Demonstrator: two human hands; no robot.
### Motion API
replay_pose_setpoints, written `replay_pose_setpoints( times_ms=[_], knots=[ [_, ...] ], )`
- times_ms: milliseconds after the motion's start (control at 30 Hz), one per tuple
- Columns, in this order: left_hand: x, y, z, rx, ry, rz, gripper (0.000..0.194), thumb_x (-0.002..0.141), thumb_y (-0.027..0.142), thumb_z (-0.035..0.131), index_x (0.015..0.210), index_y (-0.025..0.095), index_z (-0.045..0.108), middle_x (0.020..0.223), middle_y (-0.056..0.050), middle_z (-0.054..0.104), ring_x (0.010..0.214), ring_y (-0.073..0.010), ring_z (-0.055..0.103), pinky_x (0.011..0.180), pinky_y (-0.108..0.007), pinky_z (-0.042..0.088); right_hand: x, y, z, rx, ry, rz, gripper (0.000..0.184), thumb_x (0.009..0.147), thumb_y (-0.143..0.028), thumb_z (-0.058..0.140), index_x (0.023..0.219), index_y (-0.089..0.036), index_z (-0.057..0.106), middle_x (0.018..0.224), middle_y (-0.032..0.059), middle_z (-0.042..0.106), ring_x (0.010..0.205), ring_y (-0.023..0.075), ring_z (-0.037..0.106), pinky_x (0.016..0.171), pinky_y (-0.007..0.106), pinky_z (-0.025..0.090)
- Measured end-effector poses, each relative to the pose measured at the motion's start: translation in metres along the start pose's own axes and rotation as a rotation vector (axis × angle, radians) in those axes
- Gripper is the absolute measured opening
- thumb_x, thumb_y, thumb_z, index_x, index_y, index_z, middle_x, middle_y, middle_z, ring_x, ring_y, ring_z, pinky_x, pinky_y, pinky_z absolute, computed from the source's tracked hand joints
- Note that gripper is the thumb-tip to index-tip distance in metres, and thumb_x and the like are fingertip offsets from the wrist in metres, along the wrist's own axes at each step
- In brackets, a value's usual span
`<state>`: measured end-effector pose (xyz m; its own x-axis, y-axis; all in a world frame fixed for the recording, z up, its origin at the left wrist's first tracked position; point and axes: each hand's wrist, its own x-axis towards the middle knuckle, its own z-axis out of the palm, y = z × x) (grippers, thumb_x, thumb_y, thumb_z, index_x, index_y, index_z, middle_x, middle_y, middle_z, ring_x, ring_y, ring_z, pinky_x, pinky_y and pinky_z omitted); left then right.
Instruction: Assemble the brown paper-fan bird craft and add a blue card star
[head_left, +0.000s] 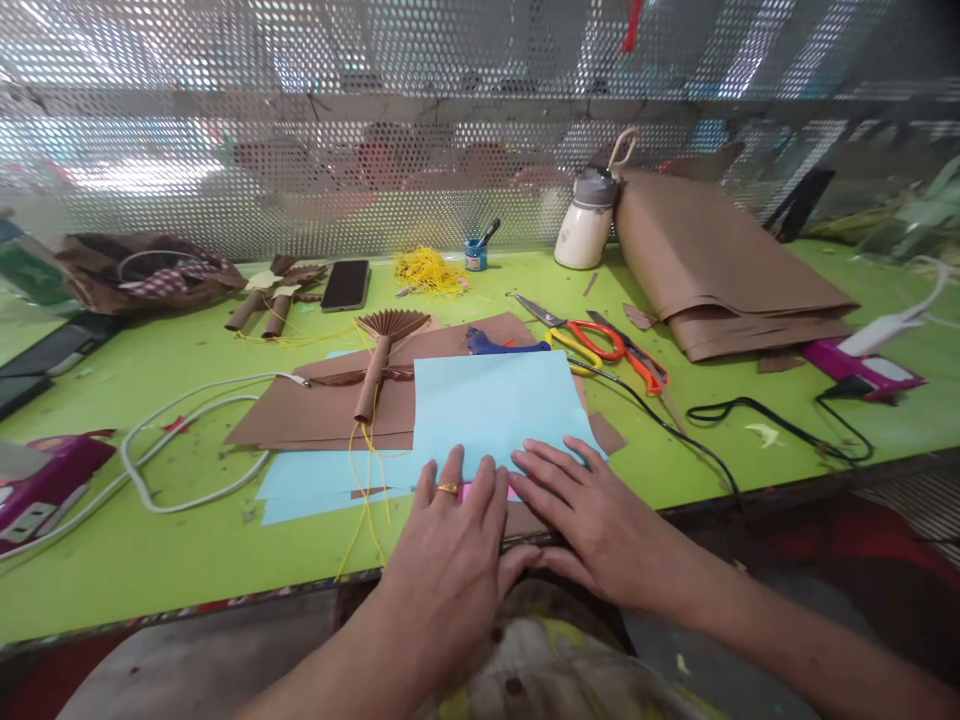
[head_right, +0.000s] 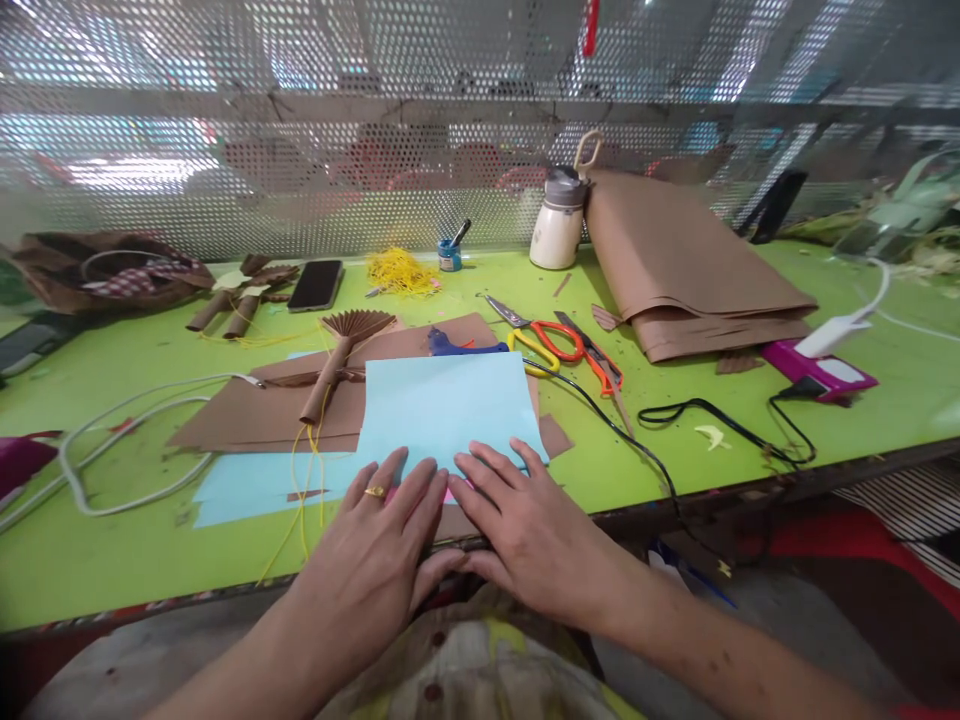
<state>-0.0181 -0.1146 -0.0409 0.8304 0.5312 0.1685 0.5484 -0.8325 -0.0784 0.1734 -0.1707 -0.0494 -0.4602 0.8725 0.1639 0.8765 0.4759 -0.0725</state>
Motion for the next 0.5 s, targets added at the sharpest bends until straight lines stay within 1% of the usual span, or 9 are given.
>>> replay_pose_setpoints(
  times_ms=[133,233,367,500],
  knots=[
    [-0.0034,-0.0044,0.0051,-0.003,0.053,0.04,0.062,0.086,0.058,0.038,0.123,0.011,0.054,0.132,-0.015,0.05,0.128,-0.0394,0.036,0.102,-0.056,0.032,-0.0016,-0.0023,0.0035,-0.022,0.014,0.023,0.053,0.092,-0.041,0.042,0.136,-0.013,0.039,0.145,0.0123,0.036,0.134,0.0299,0.026,0.106,0.056,0.025],
    [-0.0052,-0.0068,0.0058,-0.003,0.078,0.084,0.065,0.086,0.058,0.037,0.125,0.009,0.052,0.134,-0.018,0.048,0.13,-0.037,0.034,0.106,-0.054,0.028,-0.0024,-0.0032,0.0053,-0.033,0.014,0.029,0.053,0.091,-0.039,0.043,0.137,-0.013,0.038,0.146,0.0119,0.035,0.135,0.0293,0.026,0.107,0.056,0.025],
    [-0.0059,-0.0062,0.0069,-0.007,0.071,0.089,0.066,0.087,0.057,0.037,0.126,0.005,0.05,0.136,-0.021,0.046,0.132,-0.0345,0.032,0.107,-0.05,0.028,-0.0032,-0.0034,0.0069,-0.04,0.037,0.019,0.052,0.09,-0.037,0.047,0.135,-0.013,0.04,0.144,0.0129,0.037,0.134,0.0296,0.027,0.105,0.056,0.026],
    [-0.0073,-0.0044,0.0089,-0.018,0.029,0.078,0.065,0.088,0.055,0.036,0.128,0.005,0.048,0.139,-0.021,0.042,0.133,-0.034,0.031,0.107,-0.048,0.029,-0.0039,-0.0034,0.0079,-0.046,0.047,0.009,0.052,0.089,-0.035,0.048,0.136,-0.013,0.039,0.143,0.0142,0.039,0.134,0.0302,0.029,0.105,0.057,0.027]
  ],
)
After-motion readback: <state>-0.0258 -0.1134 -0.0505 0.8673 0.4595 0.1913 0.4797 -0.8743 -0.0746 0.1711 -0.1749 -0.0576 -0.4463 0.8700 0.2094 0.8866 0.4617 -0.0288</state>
